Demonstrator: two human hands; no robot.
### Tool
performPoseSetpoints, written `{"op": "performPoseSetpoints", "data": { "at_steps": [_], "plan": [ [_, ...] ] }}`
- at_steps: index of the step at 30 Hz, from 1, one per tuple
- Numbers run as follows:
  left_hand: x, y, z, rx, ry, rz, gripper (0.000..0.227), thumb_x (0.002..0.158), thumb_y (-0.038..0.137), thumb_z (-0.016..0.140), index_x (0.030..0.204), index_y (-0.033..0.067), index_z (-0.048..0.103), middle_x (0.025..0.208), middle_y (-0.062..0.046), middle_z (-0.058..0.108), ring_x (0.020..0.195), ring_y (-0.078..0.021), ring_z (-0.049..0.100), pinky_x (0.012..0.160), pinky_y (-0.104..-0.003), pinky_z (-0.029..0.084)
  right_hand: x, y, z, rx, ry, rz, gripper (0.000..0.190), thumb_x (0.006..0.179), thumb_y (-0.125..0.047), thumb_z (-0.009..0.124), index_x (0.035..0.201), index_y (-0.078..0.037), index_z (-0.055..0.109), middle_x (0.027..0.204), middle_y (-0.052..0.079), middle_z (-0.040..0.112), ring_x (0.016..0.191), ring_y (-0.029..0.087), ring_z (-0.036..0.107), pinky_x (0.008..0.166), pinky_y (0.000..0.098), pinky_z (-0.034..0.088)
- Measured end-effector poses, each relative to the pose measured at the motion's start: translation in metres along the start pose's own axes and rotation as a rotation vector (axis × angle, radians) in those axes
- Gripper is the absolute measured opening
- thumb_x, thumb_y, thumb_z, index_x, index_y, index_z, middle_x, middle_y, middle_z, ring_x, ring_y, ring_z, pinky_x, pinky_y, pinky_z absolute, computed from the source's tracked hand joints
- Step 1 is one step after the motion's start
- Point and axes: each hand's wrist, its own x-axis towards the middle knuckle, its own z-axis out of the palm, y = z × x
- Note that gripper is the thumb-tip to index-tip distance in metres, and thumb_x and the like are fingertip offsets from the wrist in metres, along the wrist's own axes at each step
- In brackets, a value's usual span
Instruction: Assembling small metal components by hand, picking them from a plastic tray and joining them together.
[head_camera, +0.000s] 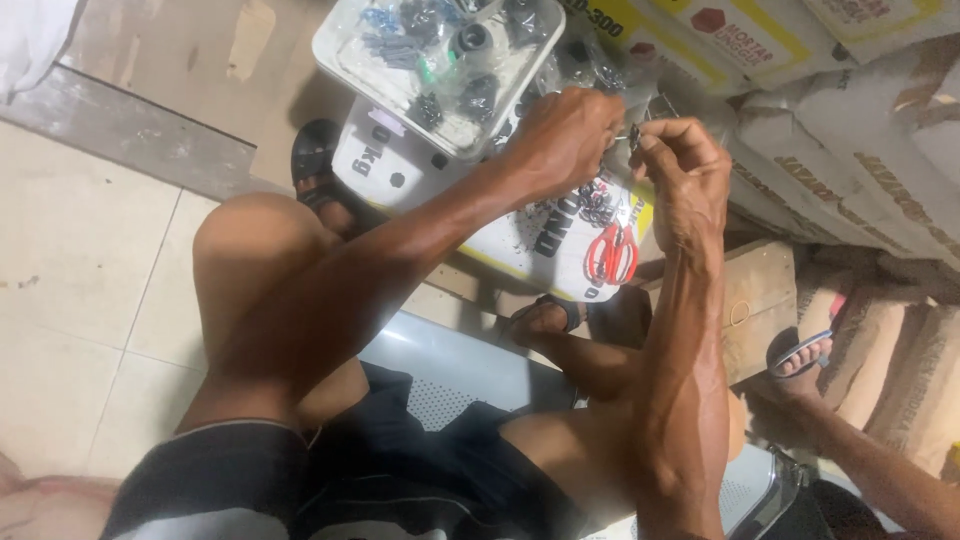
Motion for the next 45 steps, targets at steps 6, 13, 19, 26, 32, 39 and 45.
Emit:
{"op": "performPoseSetpoints", "data": {
  "at_steps": [6, 13, 19, 26, 32, 39, 45],
  "plan": [
    [0.003, -0.016, 0.024, 0.291, -0.052, -0.007, 0.016, 0.101, -0.006, 0.056, 0.099, 0.0043, 0.068, 0.07, -0.003, 0.059, 0.052, -0.0147, 0.057, 0.037, -0.029, 0.05, 0.003, 0.007, -0.003, 0.073, -0.133, 0.081, 0.011, 0.098, 0.0, 0.057, 0.097, -0.008, 0.065, 0.087, 0.004, 0.064, 0.072, 0.013, 0.057, 0.071, 0.0271, 0.051],
    [0.003, -0.022, 0.027, 0.273, -0.053, -0.032, 0.029, 0.09, -0.018, 0.056, 0.102, 0.0029, 0.071, 0.074, -0.005, 0.065, 0.059, -0.0185, 0.064, 0.046, -0.031, 0.057, 0.003, 0.014, 0.005, 0.112, -0.153, 0.091, 0.01, 0.096, -0.001, 0.059, 0.097, -0.009, 0.065, 0.088, 0.001, 0.063, 0.071, 0.01, 0.055, 0.068, 0.0251, 0.049],
    [-0.001, -0.014, 0.025, 0.311, -0.104, -0.033, 0.014, 0.092, -0.002, 0.074, 0.093, 0.0114, 0.07, 0.081, -0.004, 0.071, 0.07, -0.0186, 0.07, 0.059, -0.034, 0.061, 0.0, 0.02, 0.011, -0.004, -0.179, 0.062, 0.009, 0.102, -0.004, 0.065, 0.097, -0.01, 0.062, 0.088, 0.002, 0.064, 0.069, 0.011, 0.059, 0.064, 0.0249, 0.053],
    [-0.002, 0.008, 0.001, -0.024, 0.212, -0.215, 0.014, 0.088, 0.007, 0.076, 0.087, 0.0136, 0.065, 0.088, -0.002, 0.068, 0.071, -0.0137, 0.069, 0.056, -0.024, 0.061, -0.003, 0.018, 0.024, -0.236, 0.016, -0.214, 0.014, 0.1, 0.008, 0.066, 0.103, -0.004, 0.061, 0.1, 0.01, 0.067, 0.081, 0.018, 0.068, 0.073, 0.0289, 0.066],
    [-0.002, -0.013, 0.007, -0.091, 0.112, -0.344, 0.021, 0.096, 0.004, 0.061, 0.078, 0.0128, 0.068, 0.068, 0.0, 0.073, 0.05, -0.009, 0.066, 0.041, -0.024, 0.056, -0.001, 0.027, 0.026, -0.123, -0.081, -0.212, 0.018, 0.099, 0.016, 0.068, 0.104, -0.001, 0.062, 0.101, 0.012, 0.068, 0.08, 0.02, 0.07, 0.072, 0.0275, 0.066],
    [0.015, -0.039, 0.012, 0.253, 0.355, -0.286, 0.014, 0.092, -0.002, 0.055, 0.104, 0.0022, 0.061, 0.08, -0.007, 0.066, 0.052, -0.015, 0.062, 0.033, -0.027, 0.05, 0.004, 0.023, 0.018, -0.242, -0.05, -0.101, 0.021, 0.097, 0.007, 0.074, 0.097, -0.008, 0.06, 0.094, 0.006, 0.067, 0.077, 0.017, 0.067, 0.071, 0.0266, 0.065],
    [0.013, 0.0, -0.02, -0.332, 0.387, -0.388, 0.029, 0.074, -0.007, 0.066, 0.072, 0.017, 0.05, 0.065, 0.005, 0.057, 0.054, -0.0087, 0.055, 0.048, -0.025, 0.056, 0.024, 0.133, 0.015, -0.995, -0.033, -0.183, 0.016, 0.083, 0.011, 0.054, 0.077, -0.004, 0.057, 0.068, 0.014, 0.062, 0.055, 0.029, 0.058, 0.046, 0.0442, 0.045]
  ]
}}
